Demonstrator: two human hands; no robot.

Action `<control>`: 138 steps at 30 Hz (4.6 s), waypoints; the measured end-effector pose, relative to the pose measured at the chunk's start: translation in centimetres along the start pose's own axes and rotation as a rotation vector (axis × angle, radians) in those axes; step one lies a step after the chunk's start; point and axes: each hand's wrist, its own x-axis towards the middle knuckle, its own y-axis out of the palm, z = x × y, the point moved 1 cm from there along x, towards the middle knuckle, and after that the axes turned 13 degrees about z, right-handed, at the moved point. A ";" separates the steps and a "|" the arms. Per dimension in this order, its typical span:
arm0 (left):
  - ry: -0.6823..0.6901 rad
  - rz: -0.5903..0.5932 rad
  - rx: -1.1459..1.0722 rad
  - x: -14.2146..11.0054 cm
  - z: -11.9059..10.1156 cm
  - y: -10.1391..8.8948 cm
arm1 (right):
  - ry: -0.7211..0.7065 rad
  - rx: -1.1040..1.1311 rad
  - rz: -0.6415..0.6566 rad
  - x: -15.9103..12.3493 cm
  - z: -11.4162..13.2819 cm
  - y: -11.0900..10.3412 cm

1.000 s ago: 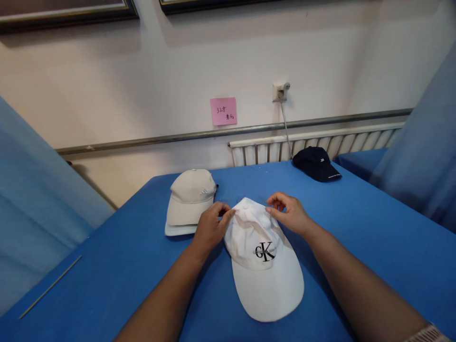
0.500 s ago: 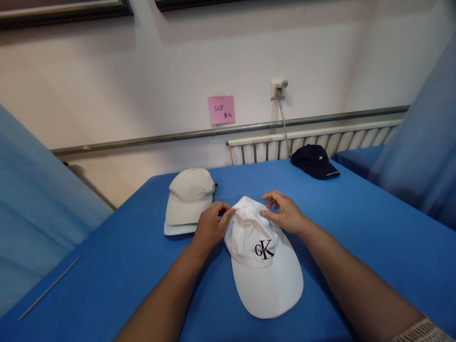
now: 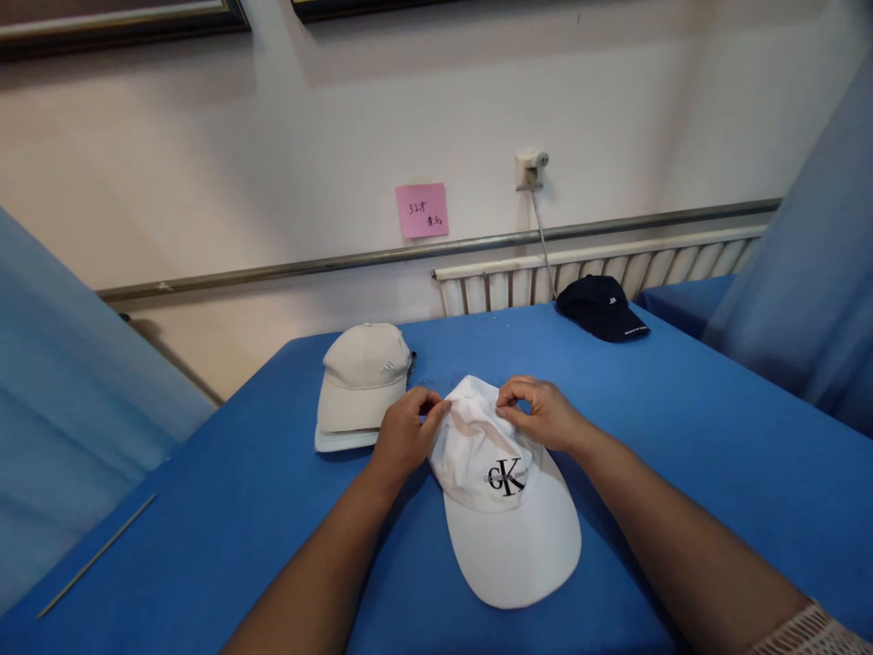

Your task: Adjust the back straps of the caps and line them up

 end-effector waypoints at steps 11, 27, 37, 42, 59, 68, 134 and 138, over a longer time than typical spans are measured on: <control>-0.028 0.022 -0.006 0.1 0.1 -0.5 | 0.080 -0.198 -0.182 0.0 -0.7 -0.5; -0.081 0.042 -0.018 0.0 0.3 -1.0 | 0.155 -0.077 -0.241 -0.2 -1.9 -0.5; -0.179 0.119 -0.103 0.1 1.1 2.1 | 0.244 -0.073 -0.284 -0.2 -2.2 0.1; -0.175 0.105 -0.204 -0.1 0.9 2.7 | 0.250 -0.083 -0.270 -0.2 -2.2 0.2; -0.193 0.058 -0.091 0.1 0.7 3.0 | 0.247 -0.087 -0.276 -0.3 -2.3 0.4; -0.111 0.108 -0.501 1.0 2.5 1.3 | 0.252 -0.074 -0.351 -0.3 -3.0 -0.2; -0.009 0.189 0.396 -1.0 -3.1 3.8 | 0.232 -0.144 -0.393 0.0 -2.9 0.5; -0.065 0.165 0.352 -1.2 -3.1 2.5 | 0.271 -0.119 -0.410 0.1 -3.1 0.5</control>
